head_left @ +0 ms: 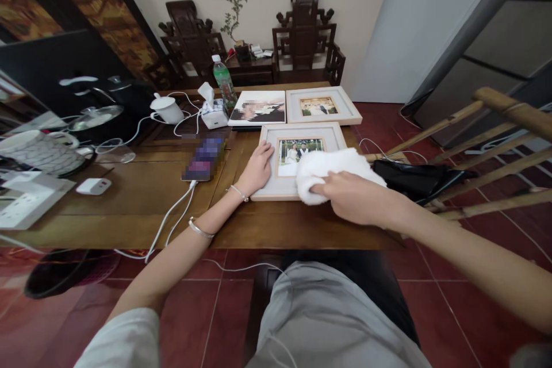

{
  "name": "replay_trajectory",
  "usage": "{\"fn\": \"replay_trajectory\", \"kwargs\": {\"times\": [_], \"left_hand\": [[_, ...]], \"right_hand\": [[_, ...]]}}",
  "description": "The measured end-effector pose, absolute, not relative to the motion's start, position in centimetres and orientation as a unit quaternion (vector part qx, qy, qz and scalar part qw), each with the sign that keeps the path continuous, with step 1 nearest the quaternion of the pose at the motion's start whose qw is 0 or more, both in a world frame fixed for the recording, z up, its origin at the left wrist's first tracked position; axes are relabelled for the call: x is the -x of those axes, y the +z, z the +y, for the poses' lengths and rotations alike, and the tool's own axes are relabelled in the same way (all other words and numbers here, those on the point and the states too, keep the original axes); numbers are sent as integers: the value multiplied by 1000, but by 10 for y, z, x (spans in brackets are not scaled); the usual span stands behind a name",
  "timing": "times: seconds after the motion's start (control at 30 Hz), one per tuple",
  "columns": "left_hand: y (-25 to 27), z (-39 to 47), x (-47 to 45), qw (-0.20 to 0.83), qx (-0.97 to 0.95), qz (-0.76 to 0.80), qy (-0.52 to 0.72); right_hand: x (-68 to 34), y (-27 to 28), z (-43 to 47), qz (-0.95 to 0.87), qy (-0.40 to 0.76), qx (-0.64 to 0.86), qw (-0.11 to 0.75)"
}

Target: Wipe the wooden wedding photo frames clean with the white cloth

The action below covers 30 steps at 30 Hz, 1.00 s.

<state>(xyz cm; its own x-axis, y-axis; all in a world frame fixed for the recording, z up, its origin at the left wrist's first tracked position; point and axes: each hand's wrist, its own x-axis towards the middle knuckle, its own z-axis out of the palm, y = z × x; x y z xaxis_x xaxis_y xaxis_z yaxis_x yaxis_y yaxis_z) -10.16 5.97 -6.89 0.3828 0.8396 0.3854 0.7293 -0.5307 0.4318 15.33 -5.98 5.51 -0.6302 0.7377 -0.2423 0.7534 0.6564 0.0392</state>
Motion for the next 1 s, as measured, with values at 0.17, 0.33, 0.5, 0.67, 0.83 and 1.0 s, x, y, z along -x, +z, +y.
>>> {"fn": "replay_trajectory", "kwargs": {"times": [0.17,0.33,0.5,0.67,0.83,1.0], "left_hand": [[-70,61,104,104,-828,470,289],[-70,63,105,103,-829,472,282],[-70,63,107,112,-828,469,286],[-69,63,106,115,-826,474,282],[-70,62,104,113,-826,471,288],[-70,61,103,110,-826,468,294]], "right_hand": [[-134,52,-74,928,-58,-362,63],[-140,18,-6,897,-1,-441,14],[-155,7,66,857,93,-506,11],[-151,7,62,880,96,-463,55],[-147,27,6,902,35,-421,84],[-138,65,-38,904,-107,-390,139]]}}
